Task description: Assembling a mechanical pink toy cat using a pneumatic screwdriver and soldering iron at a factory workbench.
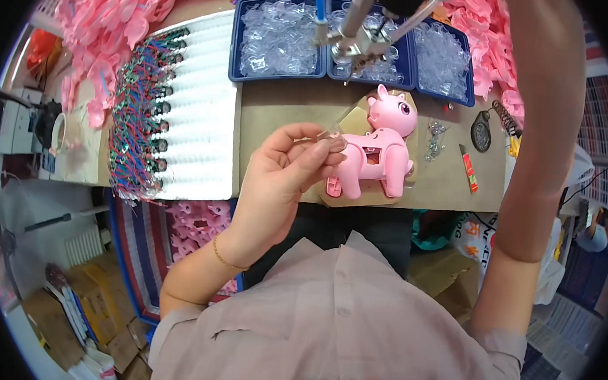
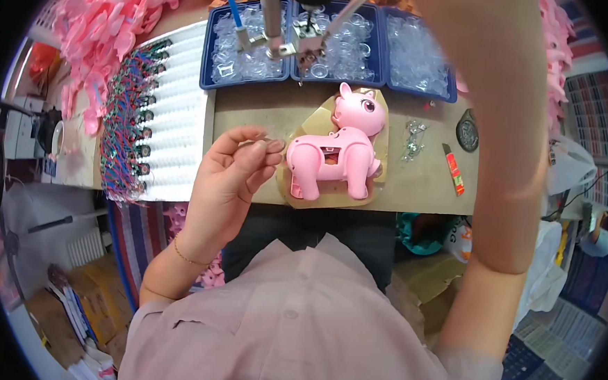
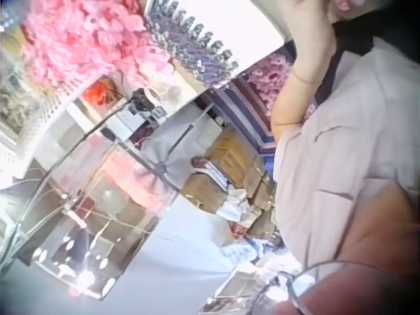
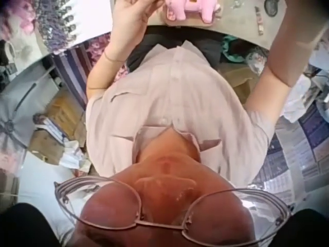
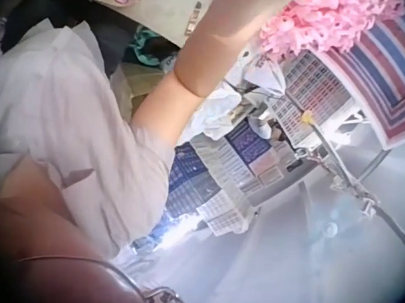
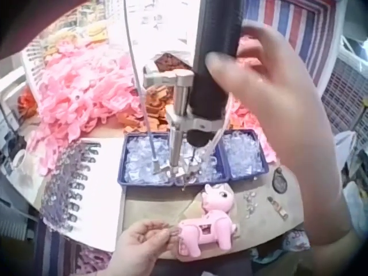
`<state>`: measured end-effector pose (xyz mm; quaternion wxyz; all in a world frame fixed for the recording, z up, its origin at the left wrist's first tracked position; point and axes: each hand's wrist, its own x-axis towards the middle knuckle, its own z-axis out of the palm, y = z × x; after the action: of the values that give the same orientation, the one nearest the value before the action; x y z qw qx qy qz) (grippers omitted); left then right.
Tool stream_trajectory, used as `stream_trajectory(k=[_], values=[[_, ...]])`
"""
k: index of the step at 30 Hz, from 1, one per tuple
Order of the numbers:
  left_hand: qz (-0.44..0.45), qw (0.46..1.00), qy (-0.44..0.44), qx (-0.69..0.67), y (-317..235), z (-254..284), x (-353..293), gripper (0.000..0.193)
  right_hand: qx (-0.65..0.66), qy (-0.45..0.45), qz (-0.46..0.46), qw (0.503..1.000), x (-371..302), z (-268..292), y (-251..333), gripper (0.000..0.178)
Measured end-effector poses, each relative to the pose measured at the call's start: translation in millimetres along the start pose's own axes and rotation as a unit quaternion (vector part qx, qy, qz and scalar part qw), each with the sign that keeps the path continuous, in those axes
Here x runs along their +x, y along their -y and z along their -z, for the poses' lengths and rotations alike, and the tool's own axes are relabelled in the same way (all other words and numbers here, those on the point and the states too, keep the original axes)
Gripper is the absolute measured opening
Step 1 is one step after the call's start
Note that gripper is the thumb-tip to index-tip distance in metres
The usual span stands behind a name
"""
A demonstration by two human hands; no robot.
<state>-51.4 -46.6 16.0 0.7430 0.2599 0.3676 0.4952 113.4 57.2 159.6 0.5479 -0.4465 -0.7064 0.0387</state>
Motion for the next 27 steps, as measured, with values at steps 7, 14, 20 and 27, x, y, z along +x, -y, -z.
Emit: stream_trajectory(k=[7,14,20,27], values=[[0.007,0.998,0.060,-0.005,24,-17,9,0.014,0.224,0.283,-0.304,0.882,-139,29,-36,0.018],[0.022,0.996,0.082,0.031,30,-16,11,0.014,0.264,0.330,-0.304,0.854,-144,37,-55,0.010],[-0.298,0.772,0.000,0.561,50,-2,21,0.041,0.092,0.400,-0.157,0.898,-162,13,-89,0.009],[-0.328,0.678,0.052,0.656,46,1,29,0.042,-0.053,0.358,-0.057,0.931,-165,14,-80,0.019]])
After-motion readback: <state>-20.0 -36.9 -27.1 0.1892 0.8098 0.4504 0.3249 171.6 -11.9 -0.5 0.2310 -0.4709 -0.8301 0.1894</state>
